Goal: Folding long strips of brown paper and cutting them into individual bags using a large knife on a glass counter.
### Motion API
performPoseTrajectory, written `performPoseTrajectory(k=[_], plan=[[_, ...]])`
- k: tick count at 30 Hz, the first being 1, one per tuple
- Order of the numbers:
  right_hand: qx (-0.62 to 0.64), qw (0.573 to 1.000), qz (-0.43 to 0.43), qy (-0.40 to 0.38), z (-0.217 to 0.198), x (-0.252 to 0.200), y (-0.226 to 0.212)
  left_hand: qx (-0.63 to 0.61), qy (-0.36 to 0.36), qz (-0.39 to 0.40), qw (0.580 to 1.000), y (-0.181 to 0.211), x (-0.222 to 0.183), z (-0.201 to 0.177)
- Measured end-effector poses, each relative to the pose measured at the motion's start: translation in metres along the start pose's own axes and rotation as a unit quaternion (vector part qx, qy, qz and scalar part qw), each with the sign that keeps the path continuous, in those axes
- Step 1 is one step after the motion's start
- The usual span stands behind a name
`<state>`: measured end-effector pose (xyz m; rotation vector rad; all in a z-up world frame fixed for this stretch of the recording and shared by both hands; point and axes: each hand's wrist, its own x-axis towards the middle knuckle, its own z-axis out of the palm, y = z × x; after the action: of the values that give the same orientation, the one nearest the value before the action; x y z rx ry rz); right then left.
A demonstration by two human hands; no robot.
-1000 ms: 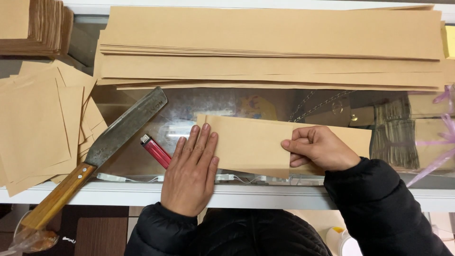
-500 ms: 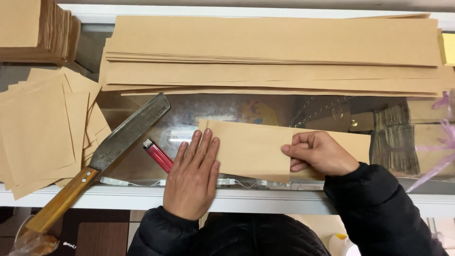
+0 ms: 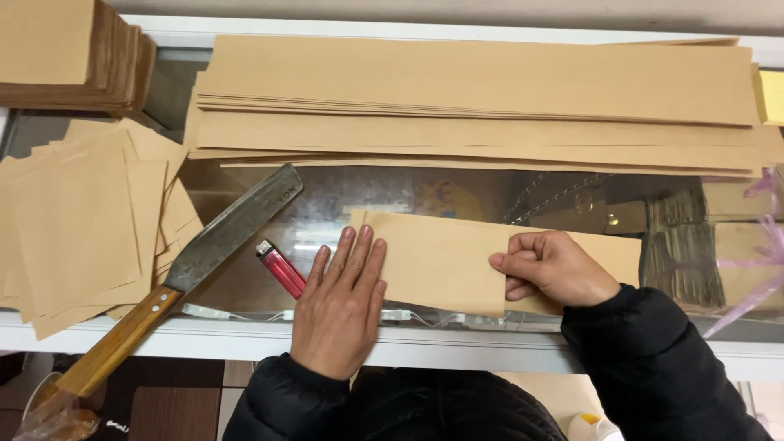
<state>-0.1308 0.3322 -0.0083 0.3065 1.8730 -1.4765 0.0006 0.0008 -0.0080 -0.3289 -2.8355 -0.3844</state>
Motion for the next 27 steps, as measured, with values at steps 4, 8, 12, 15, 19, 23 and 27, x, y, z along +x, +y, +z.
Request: performPoseTrajectory(k=[4, 8, 12, 15, 19, 23, 27], plan=[[-0.038, 0.999, -0.004, 0.011, 0.014, -0.026, -0.030, 0.025, 0.018, 0.013, 0.999, 0.000, 0.002, -0.002], [-0.447, 0.871, -0.044, 0.197, 0.028, -0.051, -0.057, 0.042, -0.005, 0.000, 0.999, 0.001, 0.003, 0.000], [-0.486, 0.728, -0.445, 0.189, 0.060, -0.037, -0.037, 0.011, -0.008, -0.009, 1.000, 0.004, 0.005, -0.002], [-0.386, 0.761, -0.520, -0.038, 0.128, -0.039, -0.072, 0.002, -0.001, -0.003, 1.000, 0.004, 0.004, -0.002], [-0.441, 0.773, -0.455, 0.019, 0.132, -0.021, -0.048, -0.005, 0.019, -0.004, 1.000, 0.002, 0.004, 0.001], [-0.474, 0.766, -0.433, 0.009, 0.134, -0.023, -0.049, -0.018, 0.060, 0.007, 0.998, -0.008, 0.001, -0.018], [-0.544, 0.744, -0.388, 0.034, 0.145, -0.031, -0.042, 0.042, 0.180, -0.126, 0.975, -0.051, -0.024, -0.034]])
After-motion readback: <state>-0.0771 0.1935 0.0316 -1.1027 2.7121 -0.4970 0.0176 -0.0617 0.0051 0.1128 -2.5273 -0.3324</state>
